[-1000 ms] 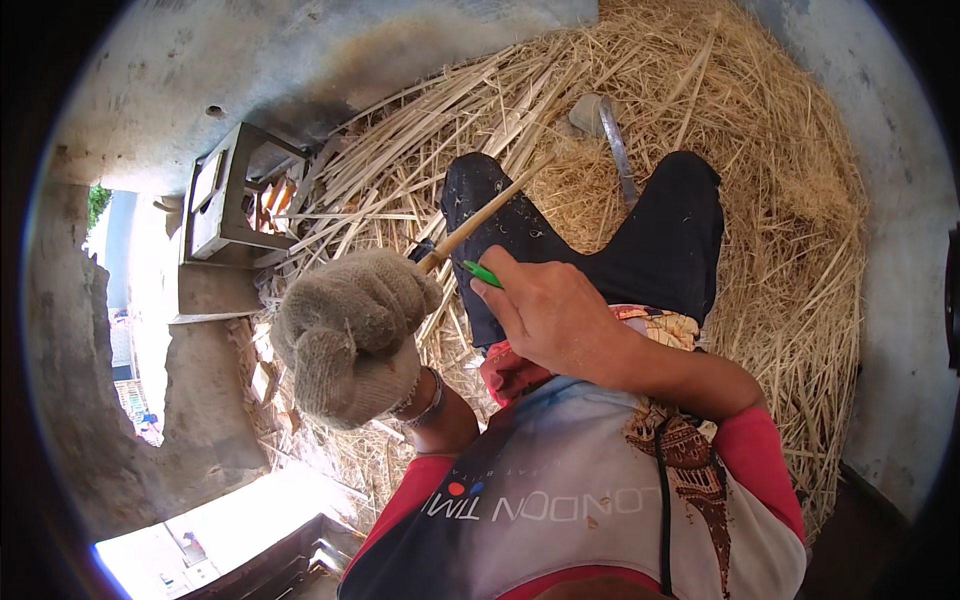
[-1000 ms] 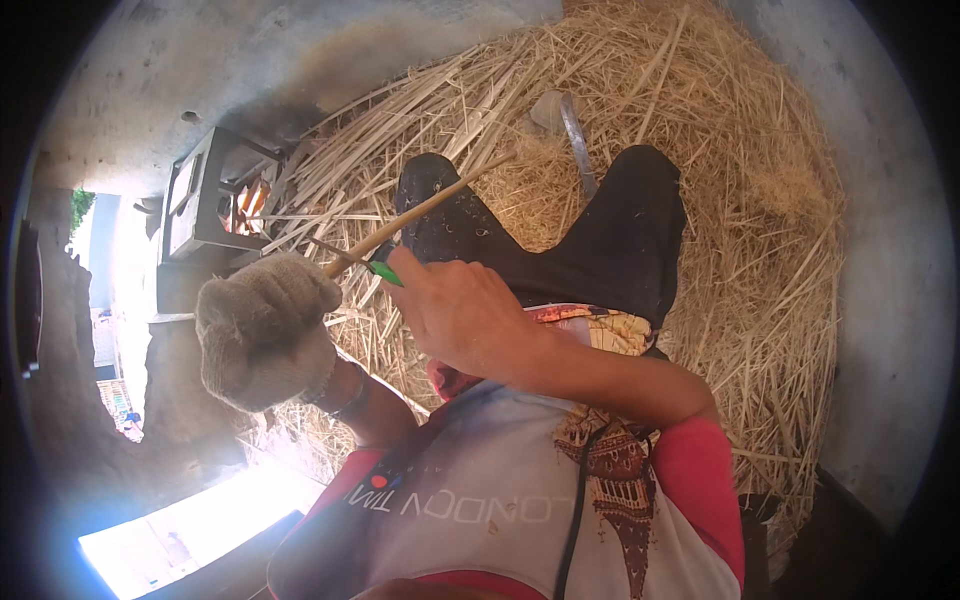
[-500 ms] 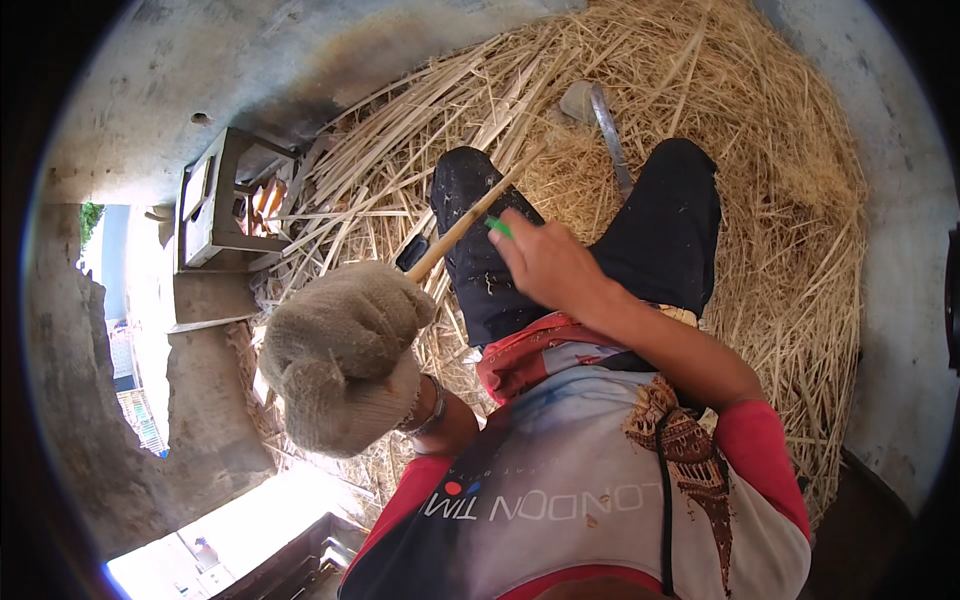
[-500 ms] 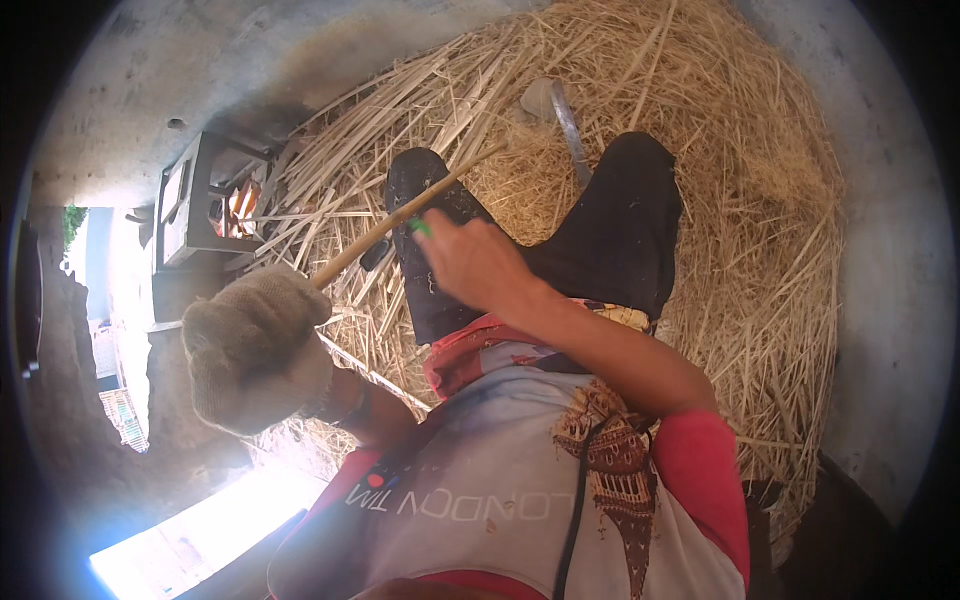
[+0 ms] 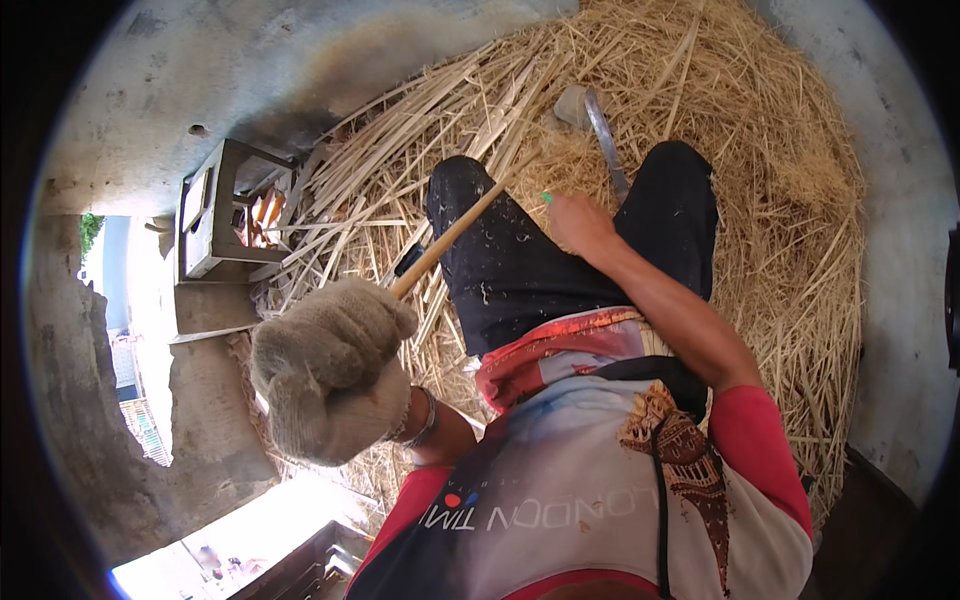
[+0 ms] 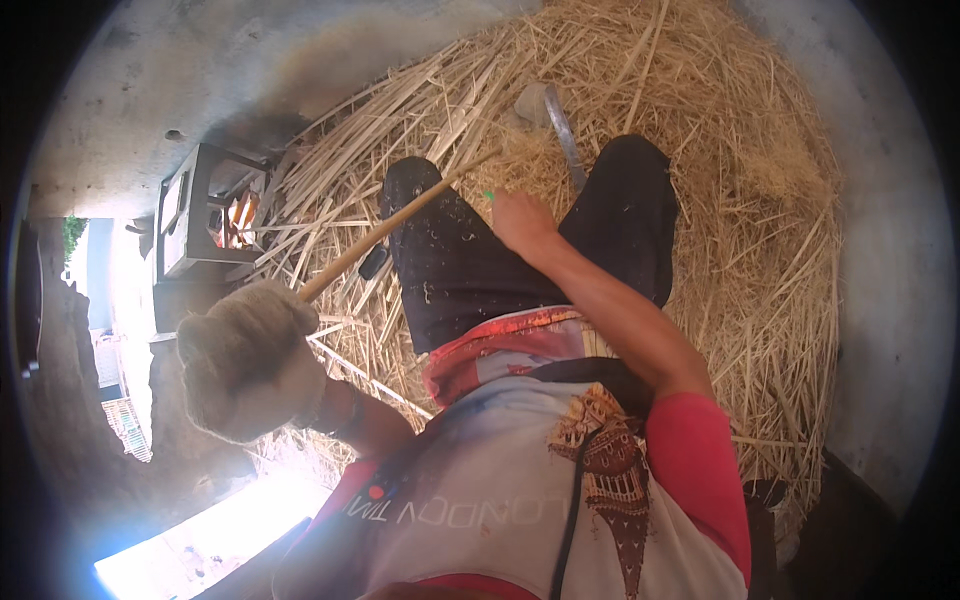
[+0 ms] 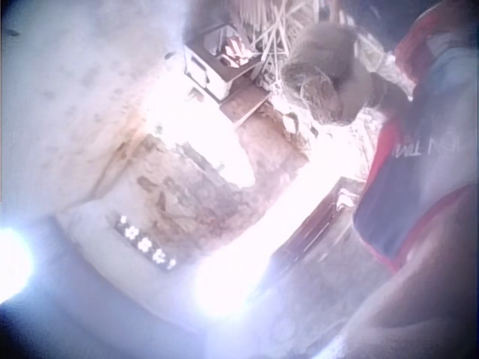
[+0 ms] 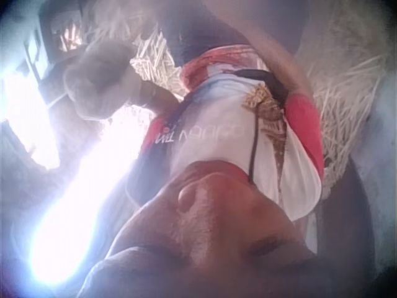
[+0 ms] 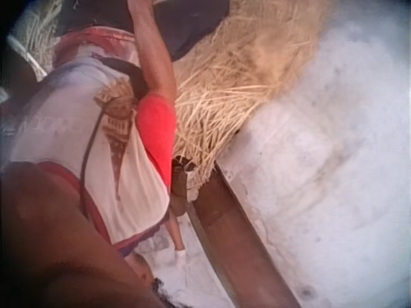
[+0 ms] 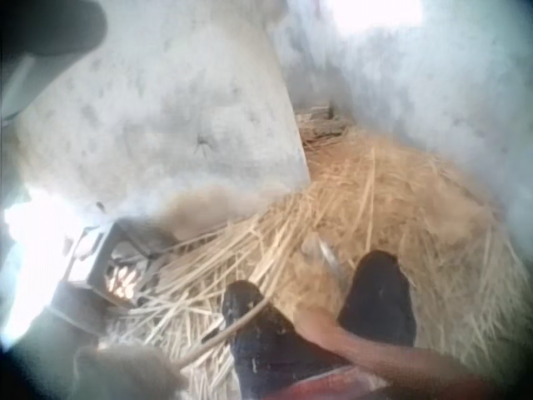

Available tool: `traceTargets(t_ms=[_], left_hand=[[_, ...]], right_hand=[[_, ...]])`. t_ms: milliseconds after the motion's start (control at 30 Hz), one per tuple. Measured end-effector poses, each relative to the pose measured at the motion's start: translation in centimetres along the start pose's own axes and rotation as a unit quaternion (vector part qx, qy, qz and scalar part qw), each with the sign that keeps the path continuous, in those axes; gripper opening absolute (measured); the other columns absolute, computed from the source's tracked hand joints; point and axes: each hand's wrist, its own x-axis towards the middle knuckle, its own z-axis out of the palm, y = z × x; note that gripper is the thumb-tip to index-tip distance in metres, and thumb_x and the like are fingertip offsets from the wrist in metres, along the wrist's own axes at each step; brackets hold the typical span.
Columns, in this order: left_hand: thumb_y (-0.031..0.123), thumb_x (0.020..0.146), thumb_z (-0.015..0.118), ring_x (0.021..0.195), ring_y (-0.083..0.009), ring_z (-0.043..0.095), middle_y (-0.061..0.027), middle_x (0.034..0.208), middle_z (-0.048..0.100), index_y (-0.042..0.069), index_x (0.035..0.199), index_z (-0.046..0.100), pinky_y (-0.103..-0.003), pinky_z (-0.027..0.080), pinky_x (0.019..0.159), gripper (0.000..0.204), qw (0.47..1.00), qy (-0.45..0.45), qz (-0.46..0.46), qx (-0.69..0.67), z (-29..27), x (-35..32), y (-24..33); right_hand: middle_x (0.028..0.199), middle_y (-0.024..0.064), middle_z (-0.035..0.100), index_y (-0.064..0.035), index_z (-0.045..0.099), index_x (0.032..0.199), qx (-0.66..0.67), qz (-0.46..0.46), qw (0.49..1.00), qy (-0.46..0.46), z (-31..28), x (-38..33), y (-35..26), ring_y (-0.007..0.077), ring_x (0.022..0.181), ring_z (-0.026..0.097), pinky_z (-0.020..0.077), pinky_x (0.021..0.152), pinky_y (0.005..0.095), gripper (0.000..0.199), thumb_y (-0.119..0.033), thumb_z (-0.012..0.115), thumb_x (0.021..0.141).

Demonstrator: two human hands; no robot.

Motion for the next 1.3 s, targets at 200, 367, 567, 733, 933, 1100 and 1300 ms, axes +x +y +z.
traceTargets(t_ms=[200, 367, 567, 733, 933, 1100, 1300], left_hand=[[0.024, 0.085, 0.053, 0.034, -0.0216, 0.038, -0.0084, 0.046, 0.039, 0.005, 0.064, 0.045, -0.041, 0.045, 0.038, 0.029, 1.000, 0.021, -0.013, 0.008, -0.1, -0.6, 0.3], [0.024, 0.085, 0.052, 0.036, -0.0213, 0.037, -0.0080, 0.046, 0.037, 0.006, 0.066, 0.044, -0.041, 0.045, 0.039, 0.027, 0.999, 0.041, -0.020, 0.016, 0.4, -0.3, 0.5], [0.023, 0.085, 0.050, 0.036, -0.0204, 0.035, -0.0085, 0.045, 0.035, 0.006, 0.066, 0.043, -0.041, 0.044, 0.039, 0.026, 0.995, 0.071, 0.011, 0.061, -0.9, -1.2, 0.0], [0.025, 0.085, 0.050, 0.036, -0.0198, 0.034, -0.0086, 0.044, 0.035, 0.007, 0.064, 0.043, -0.041, 0.042, 0.038, 0.029, 0.998, 0.058, -0.010, 0.020, -0.4, -0.2, 0.4], [0.024, 0.087, 0.050, 0.034, -0.0197, 0.037, -0.0082, 0.044, 0.039, 0.008, 0.065, 0.043, -0.040, 0.044, 0.037, 0.029, 0.997, 0.073, 0.004, 0.021, -0.7, -0.1, 0.2], [0.019, 0.083, 0.059, 0.040, -0.0229, 0.052, -0.0073, 0.048, 0.048, 0.006, 0.063, 0.049, -0.042, 0.052, 0.042, 0.026, 0.972, -0.210, -0.040, 0.098, -3.2, 0.9, 1.0], [0.018, 0.080, 0.064, 0.043, -0.0269, 0.056, -0.0097, 0.051, 0.052, 0.003, 0.063, 0.056, -0.043, 0.053, 0.043, 0.025, 0.978, -0.210, -0.002, -0.018, -4.2, 0.6, -0.5]], right_hand=[[0.067, 0.0255, 0.063, 0.0004, 0.058, 0.099, 0.099, -0.062, 0.993, -0.034, -5.2, -1.3, -6.1, 0.0477, 0.064, 0.064, 0.0530, 0.064, 0.0553, 0.032, -0.031, 0.051, 0.101], [0.070, 0.0261, 0.064, 0.0004, 0.057, 0.100, -0.039, 0.010, 0.998, -0.043, -0.5, 0.8, 0.7, 0.0480, 0.068, 0.065, 0.0532, 0.066, 0.0559, 0.029, -0.027, 0.046, 0.102], [0.067, 0.0255, 0.063, -0.0009, 0.057, 0.107, 0.099, 0.052, 0.993, -0.030, -2.8, 0.3, -1.6, 0.0484, 0.065, 0.063, 0.0495, 0.066, 0.0574, 0.030, -0.030, 0.049, 0.102], [0.074, 0.0290, 0.065, 0.0020, 0.057, 0.104, 0.130, -0.076, 0.986, -0.076, -4.2, -0.7, -6.6, 0.0464, 0.069, 0.066, 0.0513, 0.064, 0.0568, 0.027, -0.025, 0.051, 0.099], [0.079, 0.0293, 0.066, 0.0005, 0.055, 0.120, -0.093, 0.176, 0.979, -0.045, 0.6, 2.9, 7.5, 0.0453, 0.078, 0.068, 0.0540, 0.072, 0.0541, 0.030, -0.018, 0.052, 0.098], [0.072, 0.0279, 0.063, -0.0014, 0.056, 0.107, 0.068, 0.032, 0.996, -0.047, -5.6, 1.6, -1.2, 0.0473, 0.070, 0.064, 0.0499, 0.066, 0.0561, 0.028, -0.028, 0.052, 0.100], [0.068, 0.0261, 0.063, -0.0012, 0.057, 0.103, 0.028, -0.072, 0.995, -0.056, -3.5, 0.4, -4.2, 0.0441, 0.064, 0.065, 0.0511, 0.060, 0.0548, 0.022, -0.023, 0.052, 0.098]])
